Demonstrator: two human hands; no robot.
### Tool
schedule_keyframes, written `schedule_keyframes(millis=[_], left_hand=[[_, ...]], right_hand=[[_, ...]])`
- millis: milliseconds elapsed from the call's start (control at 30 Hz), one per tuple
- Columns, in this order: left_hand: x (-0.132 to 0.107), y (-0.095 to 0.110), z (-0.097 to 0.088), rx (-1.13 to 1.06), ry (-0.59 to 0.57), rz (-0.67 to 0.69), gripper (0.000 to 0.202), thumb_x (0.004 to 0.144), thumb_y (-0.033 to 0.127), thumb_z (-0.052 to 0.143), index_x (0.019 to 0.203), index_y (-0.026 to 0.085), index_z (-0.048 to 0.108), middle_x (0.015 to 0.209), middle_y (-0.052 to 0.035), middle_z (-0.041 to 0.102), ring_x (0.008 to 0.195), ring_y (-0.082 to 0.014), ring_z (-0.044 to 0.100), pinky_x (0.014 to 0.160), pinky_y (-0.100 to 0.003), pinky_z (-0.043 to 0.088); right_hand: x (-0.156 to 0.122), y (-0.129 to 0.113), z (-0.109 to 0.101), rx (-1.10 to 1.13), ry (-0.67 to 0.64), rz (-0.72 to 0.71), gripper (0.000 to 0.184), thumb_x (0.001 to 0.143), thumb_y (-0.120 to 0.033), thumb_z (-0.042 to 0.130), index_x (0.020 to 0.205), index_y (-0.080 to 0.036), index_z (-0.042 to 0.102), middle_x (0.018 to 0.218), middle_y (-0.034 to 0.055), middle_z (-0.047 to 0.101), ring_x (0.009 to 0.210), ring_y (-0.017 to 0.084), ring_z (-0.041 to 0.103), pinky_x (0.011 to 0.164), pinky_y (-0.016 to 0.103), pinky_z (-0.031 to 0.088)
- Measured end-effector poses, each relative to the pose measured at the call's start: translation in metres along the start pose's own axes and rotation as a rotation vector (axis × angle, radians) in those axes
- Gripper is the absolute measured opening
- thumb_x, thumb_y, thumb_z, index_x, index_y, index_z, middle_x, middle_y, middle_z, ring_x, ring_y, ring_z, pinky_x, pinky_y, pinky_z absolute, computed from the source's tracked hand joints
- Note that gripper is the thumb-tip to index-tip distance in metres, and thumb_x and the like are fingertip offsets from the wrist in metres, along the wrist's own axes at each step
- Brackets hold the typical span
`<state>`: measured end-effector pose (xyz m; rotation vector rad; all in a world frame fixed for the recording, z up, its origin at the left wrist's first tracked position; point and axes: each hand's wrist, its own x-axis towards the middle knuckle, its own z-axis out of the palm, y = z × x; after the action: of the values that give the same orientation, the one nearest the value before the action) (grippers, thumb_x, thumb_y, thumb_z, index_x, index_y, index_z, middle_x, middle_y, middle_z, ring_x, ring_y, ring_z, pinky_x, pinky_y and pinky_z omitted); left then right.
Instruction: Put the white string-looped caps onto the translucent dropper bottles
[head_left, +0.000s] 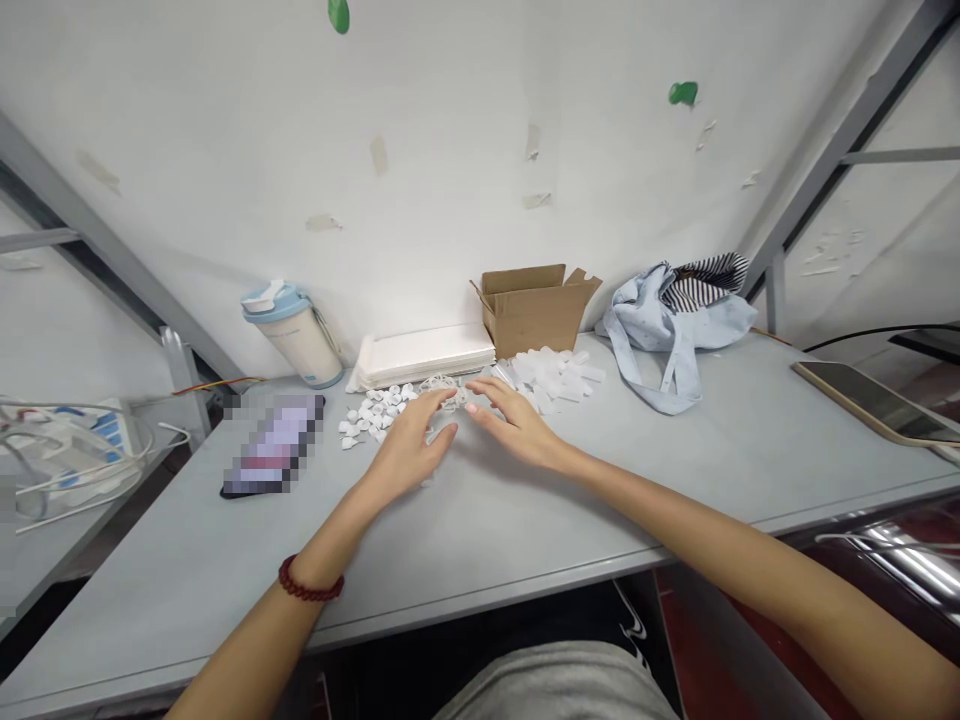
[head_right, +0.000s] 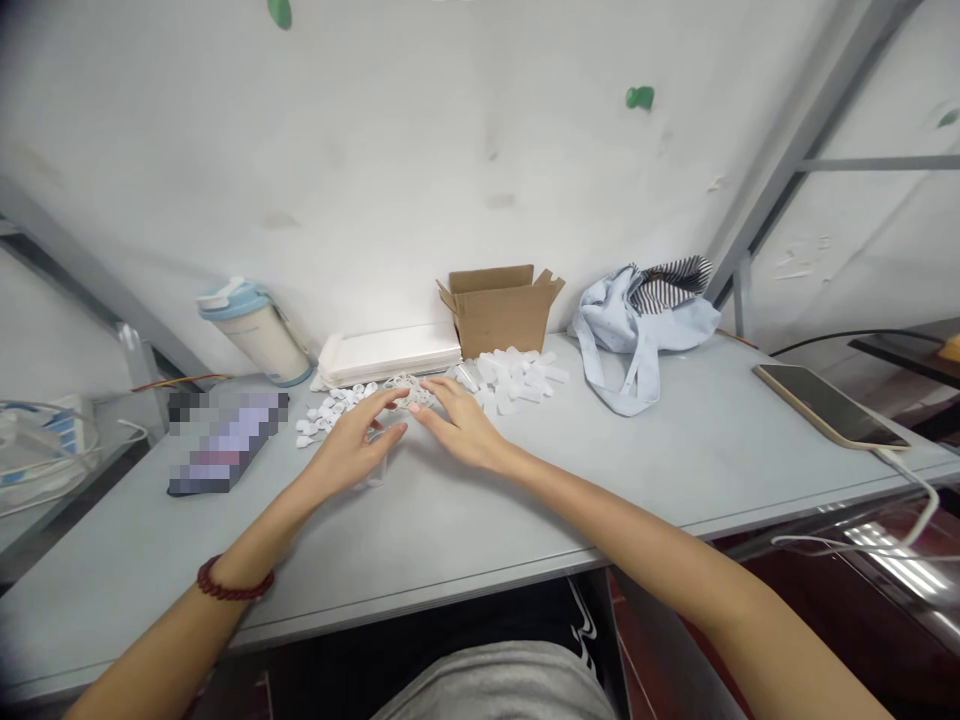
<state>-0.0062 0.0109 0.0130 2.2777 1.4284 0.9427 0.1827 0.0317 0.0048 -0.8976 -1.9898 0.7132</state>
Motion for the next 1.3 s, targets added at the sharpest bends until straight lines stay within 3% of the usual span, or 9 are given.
schedule_keyframes(millis=[133,333,467,633,767,933,1100,1300], left_hand=[[0.002,-0.007,-0.005,0.065,0.058,-0.055,0.035,0.084,0.027,0.044,0.115,0.018,0.058,0.119,-0.0086,0.062,0.104,-0.0233,0.058,0.079,-0.036,0.051],[0.003,-0.025,-0.001,0.294,0.071,-0.006,0.032,0.081,0.016,0.037,0.095,0.017,0.066,0.102,-0.0080,0.068,0.102,-0.0259,0.056,0.093,-0.044,0.045],[0.005,-0.032,-0.004,0.323,0.016,-0.042,0.036,0.078,0.013,0.034,0.088,0.017,0.069,0.100,-0.0078,0.070,0.101,-0.0265,0.057,0.092,-0.042,0.045],[0.009,-0.039,-0.023,0.318,0.054,-0.113,0.037,0.072,0.013,0.036,0.081,0.019,0.071,0.096,-0.0075,0.072,0.096,-0.0275,0.058,0.089,-0.042,0.045],[0.008,-0.047,-0.030,0.311,0.016,-0.120,0.037,0.071,0.014,0.037,0.082,0.019,0.072,0.095,-0.0080,0.072,0.095,-0.0284,0.057,0.087,-0.041,0.045],[0.007,-0.049,-0.021,0.295,-0.092,-0.077,0.038,0.073,0.013,0.036,0.086,0.018,0.071,0.091,-0.0080,0.071,0.096,-0.0273,0.055,0.086,-0.039,0.045],[0.009,-0.042,-0.015,0.273,-0.093,-0.068,0.039,0.073,0.009,0.035,0.094,0.018,0.067,0.094,-0.0068,0.068,0.095,-0.0254,0.053,0.086,-0.038,0.045],[0.009,-0.042,-0.011,0.291,-0.155,-0.010,0.042,0.071,0.006,0.035,0.093,0.020,0.068,0.097,-0.0050,0.069,0.097,-0.0251,0.052,0.088,-0.038,0.043]], right_hand=[[0.001,0.008,0.002,-0.118,-0.030,-0.027,0.046,0.095,-0.047,0.038,0.125,-0.016,0.054,0.129,0.0139,0.051,0.122,0.024,0.048,0.104,0.044,0.037],[0.002,0.017,0.001,-0.335,-0.085,-0.141,0.043,0.097,-0.038,0.034,0.124,-0.011,0.054,0.131,0.0180,0.049,0.123,0.026,0.045,0.105,0.045,0.036],[0.005,0.019,-0.004,-0.457,-0.080,-0.093,0.038,0.096,-0.030,0.035,0.123,-0.012,0.054,0.134,0.0176,0.048,0.125,0.027,0.044,0.102,0.047,0.036],[0.010,0.026,-0.015,-0.619,-0.068,0.005,0.036,0.095,-0.023,0.034,0.124,-0.012,0.053,0.137,0.0182,0.046,0.127,0.030,0.040,0.099,0.050,0.035],[0.013,0.031,-0.020,-0.700,-0.090,0.046,0.035,0.095,-0.021,0.035,0.122,-0.011,0.055,0.137,0.0183,0.046,0.126,0.031,0.041,0.098,0.049,0.034],[0.015,0.033,-0.025,-0.709,-0.082,0.076,0.032,0.092,-0.017,0.038,0.113,-0.010,0.061,0.135,0.0178,0.049,0.124,0.031,0.042,0.097,0.048,0.033],[0.019,0.035,-0.032,-0.697,-0.050,0.099,0.032,0.087,-0.008,0.038,0.106,-0.013,0.064,0.119,0.0148,0.060,0.112,0.028,0.050,0.090,0.042,0.035],[0.017,0.035,-0.030,-0.778,-0.148,0.065,0.032,0.088,-0.008,0.038,0.101,-0.013,0.066,0.106,0.0150,0.062,0.101,0.028,0.052,0.084,0.042,0.036]])
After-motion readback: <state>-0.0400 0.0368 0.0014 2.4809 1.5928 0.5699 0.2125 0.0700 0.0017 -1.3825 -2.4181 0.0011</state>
